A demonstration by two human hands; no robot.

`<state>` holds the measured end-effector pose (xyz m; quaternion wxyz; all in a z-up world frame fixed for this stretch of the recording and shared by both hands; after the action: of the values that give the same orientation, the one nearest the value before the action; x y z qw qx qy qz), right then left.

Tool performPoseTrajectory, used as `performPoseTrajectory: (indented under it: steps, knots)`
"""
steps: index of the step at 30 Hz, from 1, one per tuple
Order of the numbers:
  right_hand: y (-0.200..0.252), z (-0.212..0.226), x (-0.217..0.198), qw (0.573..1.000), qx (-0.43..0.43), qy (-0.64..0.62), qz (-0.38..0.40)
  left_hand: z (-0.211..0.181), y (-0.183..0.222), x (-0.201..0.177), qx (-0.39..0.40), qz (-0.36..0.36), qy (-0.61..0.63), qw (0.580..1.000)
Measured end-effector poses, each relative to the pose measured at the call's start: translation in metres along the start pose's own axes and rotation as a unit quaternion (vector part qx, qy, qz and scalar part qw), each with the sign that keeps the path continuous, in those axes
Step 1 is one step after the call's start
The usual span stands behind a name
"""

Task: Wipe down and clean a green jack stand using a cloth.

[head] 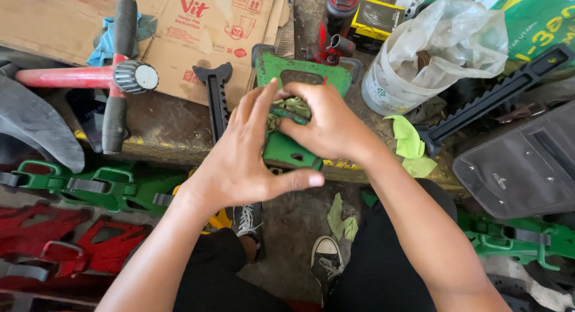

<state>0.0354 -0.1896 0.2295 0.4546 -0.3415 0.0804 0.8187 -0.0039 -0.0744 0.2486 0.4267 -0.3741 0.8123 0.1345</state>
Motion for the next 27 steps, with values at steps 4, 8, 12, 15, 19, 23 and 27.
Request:
performPoseTrajectory:
  steps: [4,8,12,15,19,23,27]
  knots:
    - [-0.005,-0.004,-0.003,1.0,0.02,-0.007,0.005,0.004,-0.003,-0.003,-0.04,-0.013,0.048,0.998]
    - [-0.002,-0.031,0.001,0.992,0.113,-0.042,0.027,0.01,-0.006,-0.008,-0.065,-0.027,0.051,0.996]
    - [-0.005,-0.013,-0.003,0.989,0.126,-0.009,0.071,0.011,-0.009,-0.009,-0.06,-0.038,0.031,0.997]
    - [0.0,-0.007,-0.006,0.998,0.012,-0.007,0.056,0.012,-0.009,-0.007,-0.07,-0.026,0.037,0.997]
    - [0.003,0.015,-0.006,0.995,-0.058,-0.063,0.046,0.013,-0.009,-0.005,-0.056,-0.024,0.029,0.998]
    - [0.007,-0.023,0.002,0.995,0.043,-0.084,0.037,0.013,-0.01,-0.005,-0.049,-0.032,0.021,0.998]
    - [0.007,-0.023,-0.006,0.988,0.152,0.0,0.033,0.015,-0.012,-0.006,-0.082,-0.016,0.045,0.996]
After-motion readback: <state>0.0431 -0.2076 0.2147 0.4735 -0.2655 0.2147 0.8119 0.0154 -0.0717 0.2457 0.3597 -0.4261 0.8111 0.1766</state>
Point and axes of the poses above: each hand's wrist, its own y-axis away from the middle knuckle, its own x-axis out of the palm, z = x × y, the point moved 9 cm from there along -y, towards the middle knuckle, and after that the axes turned 13 degrees about z, right-handed, at the moved point
